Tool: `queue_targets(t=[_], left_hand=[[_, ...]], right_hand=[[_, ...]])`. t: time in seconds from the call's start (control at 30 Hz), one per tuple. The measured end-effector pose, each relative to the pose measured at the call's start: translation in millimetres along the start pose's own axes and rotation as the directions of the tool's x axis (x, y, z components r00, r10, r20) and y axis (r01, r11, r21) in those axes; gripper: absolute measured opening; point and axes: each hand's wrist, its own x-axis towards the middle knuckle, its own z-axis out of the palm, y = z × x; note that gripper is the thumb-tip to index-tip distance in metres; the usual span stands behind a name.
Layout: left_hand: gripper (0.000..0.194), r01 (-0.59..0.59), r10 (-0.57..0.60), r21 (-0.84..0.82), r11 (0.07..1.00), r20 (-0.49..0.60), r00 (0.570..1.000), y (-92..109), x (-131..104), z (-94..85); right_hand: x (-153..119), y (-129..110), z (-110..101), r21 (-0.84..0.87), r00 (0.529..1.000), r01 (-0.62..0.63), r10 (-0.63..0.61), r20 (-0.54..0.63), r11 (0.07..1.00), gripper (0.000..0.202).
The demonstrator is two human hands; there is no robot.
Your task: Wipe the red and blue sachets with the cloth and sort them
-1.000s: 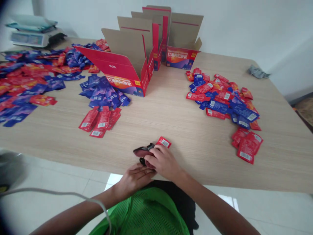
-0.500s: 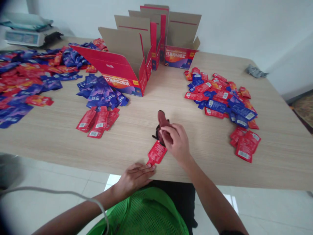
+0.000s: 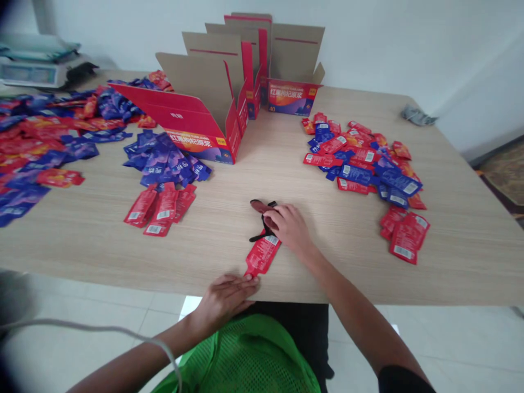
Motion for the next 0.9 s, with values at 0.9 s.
queue_targets(t=[0.9], left_hand=[[0.032,0.006,-0.007,0.034,0.999,0.038,0.999,7,2,-7.9]], right_hand=[[-2,24,-6,-0.115,0.985,-0.120,0.104,-0.139,0.986,0.016]])
